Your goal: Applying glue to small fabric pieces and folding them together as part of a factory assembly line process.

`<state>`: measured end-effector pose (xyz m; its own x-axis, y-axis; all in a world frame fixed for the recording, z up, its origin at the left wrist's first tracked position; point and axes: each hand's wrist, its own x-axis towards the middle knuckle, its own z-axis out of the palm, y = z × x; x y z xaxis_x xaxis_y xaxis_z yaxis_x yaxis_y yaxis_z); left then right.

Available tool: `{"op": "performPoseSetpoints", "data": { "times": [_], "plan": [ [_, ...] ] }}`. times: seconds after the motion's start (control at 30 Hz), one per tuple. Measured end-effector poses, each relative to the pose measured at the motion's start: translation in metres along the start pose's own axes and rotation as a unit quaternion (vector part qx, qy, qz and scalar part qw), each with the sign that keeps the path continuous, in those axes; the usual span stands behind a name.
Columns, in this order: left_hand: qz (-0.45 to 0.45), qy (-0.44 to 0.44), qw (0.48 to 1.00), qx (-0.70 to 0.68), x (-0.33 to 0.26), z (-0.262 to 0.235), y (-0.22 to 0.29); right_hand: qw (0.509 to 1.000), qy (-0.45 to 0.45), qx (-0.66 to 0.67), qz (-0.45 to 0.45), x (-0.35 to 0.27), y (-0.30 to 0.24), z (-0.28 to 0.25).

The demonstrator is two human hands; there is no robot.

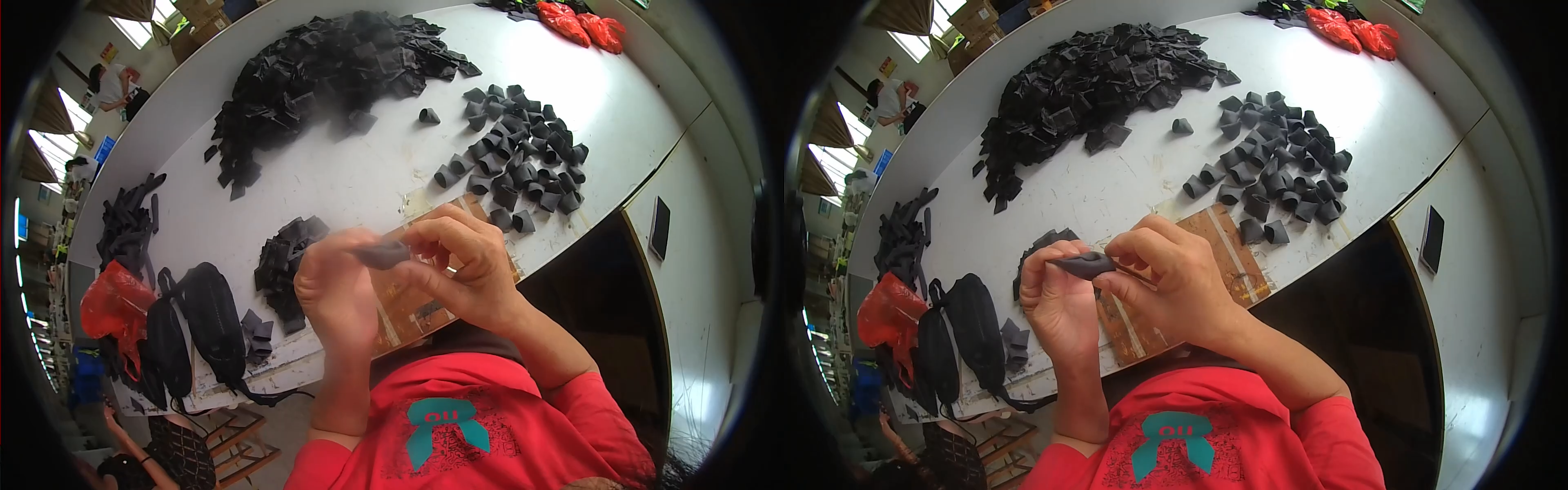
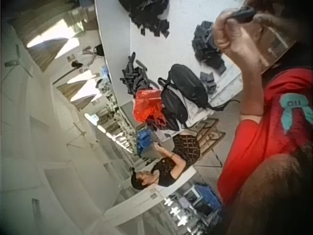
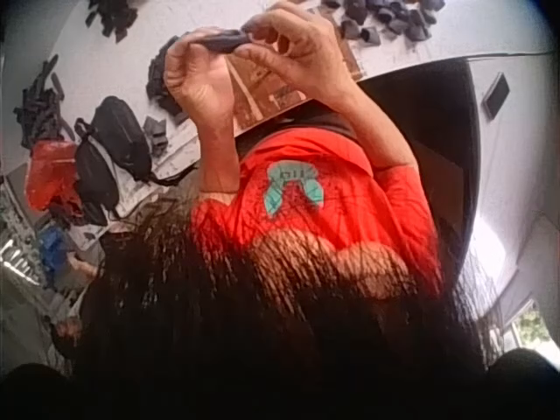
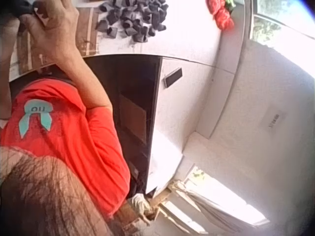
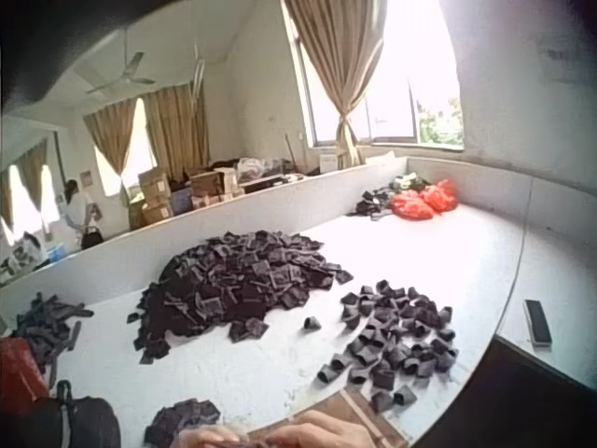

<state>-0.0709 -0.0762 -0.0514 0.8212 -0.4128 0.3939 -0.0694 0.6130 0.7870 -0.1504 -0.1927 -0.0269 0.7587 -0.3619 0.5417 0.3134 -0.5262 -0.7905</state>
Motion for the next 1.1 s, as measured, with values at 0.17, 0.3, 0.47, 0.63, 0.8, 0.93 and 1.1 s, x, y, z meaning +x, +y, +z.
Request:
{"op": "performPoseSetpoints", "data": {
  "times": [0.17,0.3,0.47,0.63,0.8,0.93,1.1],
  "plan": [
    [-0.084,0.005,0.991,-0.108,-0.005,-0.01,-0.007,0.999,-0.003,-0.037,-0.006,0.0,0.007,-0.001],
    [-0.081,0.005,0.996,-0.037,-0.012,-0.011,-0.007,1.0,-0.012,-0.005,0.005,-0.009,0.018,0.003],
    [-0.09,-0.026,0.975,0.202,-0.008,-0.006,0.001,0.997,0.007,-0.071,-0.032,-0.009,0.014,0.006],
    [-0.061,-0.061,0.965,0.248,-0.009,-0.012,-0.007,0.997,-0.048,-0.068,0.006,-0.002,0.006,0.0],
    [-0.029,0.076,0.901,0.426,-0.027,-0.061,-0.038,0.911,0.062,0.352,0.208,0.019,0.018,-0.03],
    [-0.11,0.123,0.804,0.571,-0.036,-0.108,-0.067,0.922,0.228,0.072,0.304,-0.001,0.076,-0.038],
    [-0.035,0.029,0.707,0.706,-0.039,-0.11,-0.079,0.917,0.06,0.13,0.373,-0.072,0.071,-0.006]
  ]
}}
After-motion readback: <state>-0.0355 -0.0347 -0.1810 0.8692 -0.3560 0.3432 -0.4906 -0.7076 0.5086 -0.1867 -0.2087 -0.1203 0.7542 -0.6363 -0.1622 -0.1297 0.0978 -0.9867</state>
